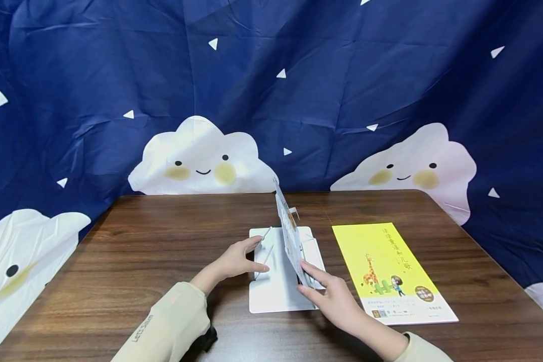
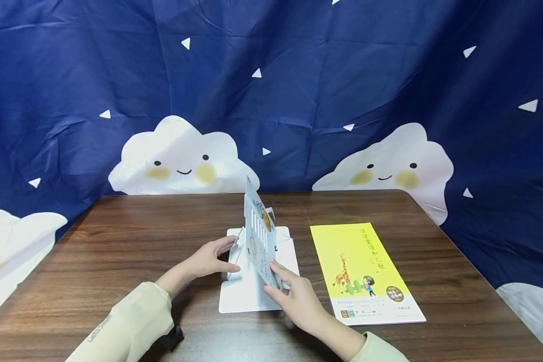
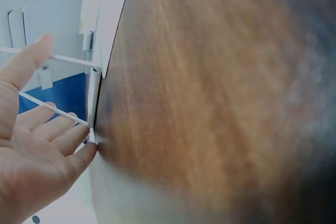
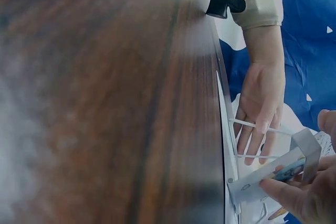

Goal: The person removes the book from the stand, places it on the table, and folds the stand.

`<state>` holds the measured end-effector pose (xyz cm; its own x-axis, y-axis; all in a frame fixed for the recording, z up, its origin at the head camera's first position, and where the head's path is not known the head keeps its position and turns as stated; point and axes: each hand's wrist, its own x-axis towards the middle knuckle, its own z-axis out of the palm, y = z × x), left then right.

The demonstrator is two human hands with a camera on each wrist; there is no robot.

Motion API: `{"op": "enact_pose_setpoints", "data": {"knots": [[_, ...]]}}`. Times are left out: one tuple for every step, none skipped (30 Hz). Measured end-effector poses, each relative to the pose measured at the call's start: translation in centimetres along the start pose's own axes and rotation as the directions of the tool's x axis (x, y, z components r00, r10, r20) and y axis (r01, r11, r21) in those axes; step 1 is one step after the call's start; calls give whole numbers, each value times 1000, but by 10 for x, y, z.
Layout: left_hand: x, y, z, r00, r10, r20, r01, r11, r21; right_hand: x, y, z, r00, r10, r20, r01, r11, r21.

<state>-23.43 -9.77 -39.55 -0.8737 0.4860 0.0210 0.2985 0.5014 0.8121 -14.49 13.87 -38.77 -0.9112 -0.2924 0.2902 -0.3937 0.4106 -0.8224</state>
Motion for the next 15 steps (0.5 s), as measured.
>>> {"op": "enact_pose_setpoints", "data": {"knots": [[0, 0, 0, 1000, -2, 4, 2, 1000, -7, 0, 0, -1, 1000, -4, -9, 4, 1000, -12], [0, -1, 0, 1000, -5, 7, 5, 1000, -13, -1, 0, -2, 1000, -8, -18, 8, 1000, -23], [0, -1, 0, 1000, -9, 8, 9, 1000, -18, -1, 1, -2, 999, -15, -28, 14, 999, -34], [0, -1, 0, 1000, -8, 9, 8, 1000, -23, -1, 1, -3, 999, -20, -37, 18, 999, -42], [0, -1, 0, 1000, -8, 9, 9, 1000, -26, -2, 1, -4, 999, -20, -46, 18, 999, -51], [0, -1, 0, 1000, -11, 10, 12, 1000, -27, -2, 2, -4, 998, -17, -54, 14, 998, -57], [0, -2, 0, 1000, -15, 10, 15, 999, -31, -2, 2, -4, 998, -14, -61, 10, 998, -58], [0, -1, 0, 1000, -19, 10, 19, 999, -33, -2, 2, -5, 998, -12, -67, 8, 999, -51], [0, -1, -1, 1000, -21, 9, 22, 999, -36, -2, 2, -5, 998, -9, -70, 6, 999, -43], [0, -1, -1, 1000, -24, 8, 24, 999, -39, -2, 2, -6, 997, -2, -75, -1, 999, -32], [0, -2, -1, 1000, -27, 8, 27, 999, -44, -2, -3, -6, 997, 12, -79, -14, 1000, -23], [0, -2, 0, 1000, -30, 8, 30, 998, -50, -3, -7, -7, 997, 12, -81, -12, 1000, -5], [-2, 2, -1, 1000, -29, 8, 30, 998, -58, -3, -7, -7, 997, 7, -82, -6, 1000, 9], [-2, 2, -1, 999, -32, 9, 32, 997, -66, -4, -6, -7, 997, 7, -82, -5, 1000, 26], [-2, 1, 0, 999, -33, 10, 34, 997, -69, -4, -6, -7, 996, 9, -83, -5, 999, 41]]}}
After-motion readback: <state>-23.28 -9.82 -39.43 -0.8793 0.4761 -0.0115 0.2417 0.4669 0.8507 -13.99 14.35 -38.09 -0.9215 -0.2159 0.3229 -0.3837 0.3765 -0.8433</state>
